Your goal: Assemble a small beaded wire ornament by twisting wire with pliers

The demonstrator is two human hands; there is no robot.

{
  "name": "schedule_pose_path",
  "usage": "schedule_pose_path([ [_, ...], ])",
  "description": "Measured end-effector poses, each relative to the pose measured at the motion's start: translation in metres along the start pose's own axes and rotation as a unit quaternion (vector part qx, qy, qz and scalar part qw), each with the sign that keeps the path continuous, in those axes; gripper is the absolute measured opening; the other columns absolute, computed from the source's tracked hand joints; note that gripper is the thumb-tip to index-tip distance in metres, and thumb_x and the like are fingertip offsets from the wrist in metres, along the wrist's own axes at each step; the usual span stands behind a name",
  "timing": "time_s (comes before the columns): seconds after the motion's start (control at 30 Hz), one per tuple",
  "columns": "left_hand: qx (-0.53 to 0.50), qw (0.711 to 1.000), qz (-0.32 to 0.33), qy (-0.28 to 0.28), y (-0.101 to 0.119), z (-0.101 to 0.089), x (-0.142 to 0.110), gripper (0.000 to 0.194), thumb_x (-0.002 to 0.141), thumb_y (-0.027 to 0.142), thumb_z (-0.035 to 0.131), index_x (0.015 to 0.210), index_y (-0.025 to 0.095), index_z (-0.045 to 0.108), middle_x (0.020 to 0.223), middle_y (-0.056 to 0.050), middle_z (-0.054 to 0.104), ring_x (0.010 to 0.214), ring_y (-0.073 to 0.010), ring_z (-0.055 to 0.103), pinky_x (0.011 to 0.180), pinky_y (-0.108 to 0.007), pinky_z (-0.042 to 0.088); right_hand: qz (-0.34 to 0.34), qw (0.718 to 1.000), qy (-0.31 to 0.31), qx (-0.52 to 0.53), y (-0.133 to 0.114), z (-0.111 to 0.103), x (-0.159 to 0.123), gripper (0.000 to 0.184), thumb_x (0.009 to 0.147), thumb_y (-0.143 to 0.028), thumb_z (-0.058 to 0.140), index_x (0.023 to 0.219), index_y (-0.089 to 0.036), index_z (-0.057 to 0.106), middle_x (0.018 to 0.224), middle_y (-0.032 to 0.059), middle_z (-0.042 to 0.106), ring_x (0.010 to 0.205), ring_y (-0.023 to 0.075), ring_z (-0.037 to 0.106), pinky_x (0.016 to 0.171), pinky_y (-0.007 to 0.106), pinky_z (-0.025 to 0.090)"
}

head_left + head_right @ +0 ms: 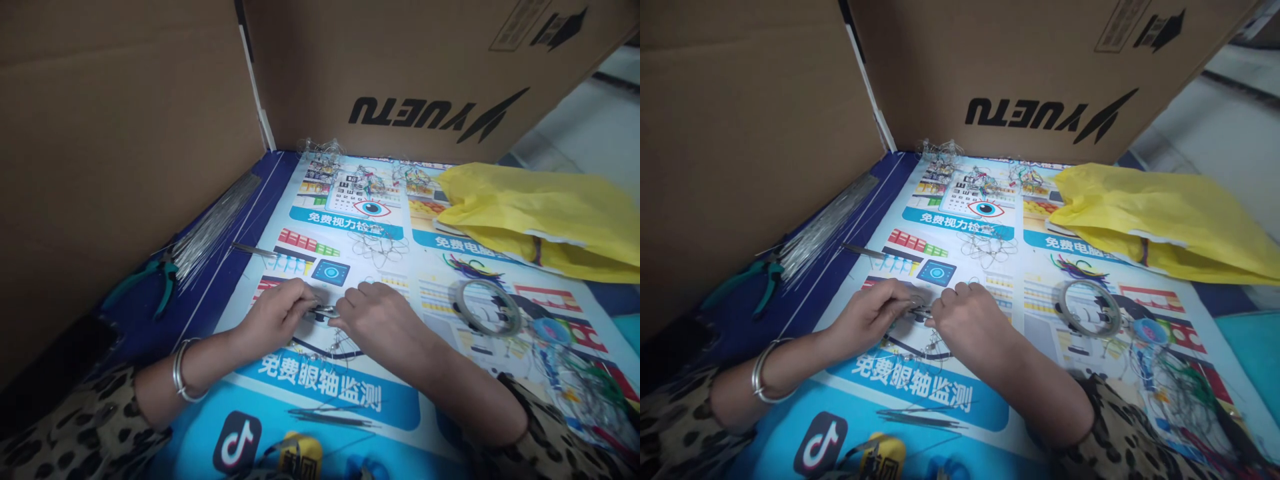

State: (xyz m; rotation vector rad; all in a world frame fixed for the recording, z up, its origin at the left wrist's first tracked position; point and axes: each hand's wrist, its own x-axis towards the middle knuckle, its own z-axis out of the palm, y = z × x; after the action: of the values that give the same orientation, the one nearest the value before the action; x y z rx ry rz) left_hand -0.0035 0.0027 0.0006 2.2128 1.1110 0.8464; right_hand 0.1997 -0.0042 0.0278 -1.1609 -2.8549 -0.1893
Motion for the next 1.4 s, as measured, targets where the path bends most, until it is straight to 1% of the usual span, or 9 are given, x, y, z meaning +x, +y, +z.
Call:
schedule_pose_path([
  [0.13,0.005,0.999,-0.045,0.017,0.001,-0.001,0.002,0.008,0.084,0.015,0.048,0.079,0.016,0.054,0.069,0.001,0.058,0.062,-0.0102,0.053,0.058,-0.022,0.041,0.033,0.999,0.004,-0.009,0.012,-0.010,-0.007,0.022,0.084,-0.037,0.056,0.072,-0.018,0.058,0.069,0.0032,0.059,0.067,0.0186,0.050,0.060,0.031,0.026],
  [0.3,-0.004,0.998,-0.054,0.037,0.003,-0.001,0.003,0.007,0.084,0.015,0.050,0.078,0.017,0.054,0.067,0.002,0.057,0.060,-0.0086,0.051,0.055,-0.020,0.039,0.062,0.998,-0.008,-0.009,0.012,-0.023,-0.016,0.023,0.084,-0.036,0.055,0.070,-0.018,0.059,0.066,0.0027,0.059,0.064,0.0181,0.052,0.059,0.030,0.027],
  [0.47,0.005,0.997,-0.060,0.051,0.006,-0.001,0.003,0.008,0.082,0.014,0.051,0.075,0.017,0.053,0.064,0.004,0.055,0.058,-0.0076,0.050,0.055,-0.019,0.038,0.068,0.997,-0.026,-0.033,0.000,-0.022,-0.020,0.021,0.078,-0.035,0.063,0.066,-0.018,0.060,0.063,0.0032,0.059,0.063,0.0196,0.053,0.057,0.031,0.026],
  [0.67,0.016,0.996,-0.077,0.044,0.009,0.002,0.009,0.008,0.080,0.015,0.051,0.073,0.017,0.052,0.061,0.004,0.053,0.057,-0.0082,0.050,0.055,-0.019,0.037,0.100,0.992,-0.053,-0.056,-0.001,-0.019,-0.020,0.021,0.080,-0.037,0.061,0.071,-0.018,0.062,0.066,0.0051,0.060,0.066,0.0217,0.054,0.057,0.031,0.024],
  [0.83,0.029,0.998,-0.056,0.006,0.014,0.004,0.015,0.008,0.080,0.016,0.048,0.074,0.017,0.051,0.063,0.004,0.055,0.058,-0.0091,0.051,0.055,-0.020,0.038,0.090,0.992,-0.060,-0.064,0.004,-0.020,-0.019,0.019,0.081,-0.032,0.060,0.069,-0.017,0.062,0.065,0.0042,0.061,0.065,0.0192,0.053,0.057,0.031,0.024],
  [1.0,0.074,0.997,-0.009,-0.029,0.016,0.007,0.020,0.007,0.080,0.015,0.046,0.078,0.017,0.053,0.068,0.000,0.058,0.060,-0.0111,0.053,0.055,-0.022,0.039,0.074,0.994,-0.047,-0.058,0.007,-0.020,-0.018,0.018,0.084,-0.027,0.057,0.070,-0.017,0.061,0.067,0.0043,0.062,0.067,0.0181,0.051,0.058,0.032,0.023],
  [1.17,0.070,0.996,-0.011,-0.056,0.014,0.010,0.023,0.008,0.081,0.016,0.048,0.081,0.017,0.056,0.073,-0.001,0.062,0.066,-0.0131,0.057,0.059,-0.024,0.043,0.065,0.995,-0.040,-0.058,0.010,-0.018,-0.018,0.017,0.085,-0.025,0.055,0.071,-0.017,0.060,0.068,0.0042,0.061,0.067,0.0180,0.050,0.058,0.032,0.022],
  [1.27,0.062,0.997,-0.004,-0.047,0.012,0.011,0.022,0.008,0.082,0.016,0.047,0.081,0.017,0.055,0.074,-0.002,0.062,0.068,-0.0136,0.058,0.061,-0.025,0.044,0.067,0.995,-0.044,-0.057,0.011,-0.017,-0.018,0.018,0.085,-0.026,0.055,0.072,-0.017,0.061,0.069,0.0047,0.061,0.068,0.0190,0.050,0.058,0.032,0.022],
  [1.4,0.055,0.998,0.003,-0.028,0.011,0.011,0.021,0.008,0.081,0.014,0.047,0.082,0.017,0.054,0.073,-0.001,0.061,0.065,-0.0118,0.056,0.059,-0.023,0.043,0.074,0.995,-0.044,-0.056,0.012,-0.016,-0.018,0.018,0.084,-0.029,0.056,0.072,-0.016,0.061,0.071,0.0058,0.061,0.071,0.0198,0.050,0.060,0.032,0.023],
])
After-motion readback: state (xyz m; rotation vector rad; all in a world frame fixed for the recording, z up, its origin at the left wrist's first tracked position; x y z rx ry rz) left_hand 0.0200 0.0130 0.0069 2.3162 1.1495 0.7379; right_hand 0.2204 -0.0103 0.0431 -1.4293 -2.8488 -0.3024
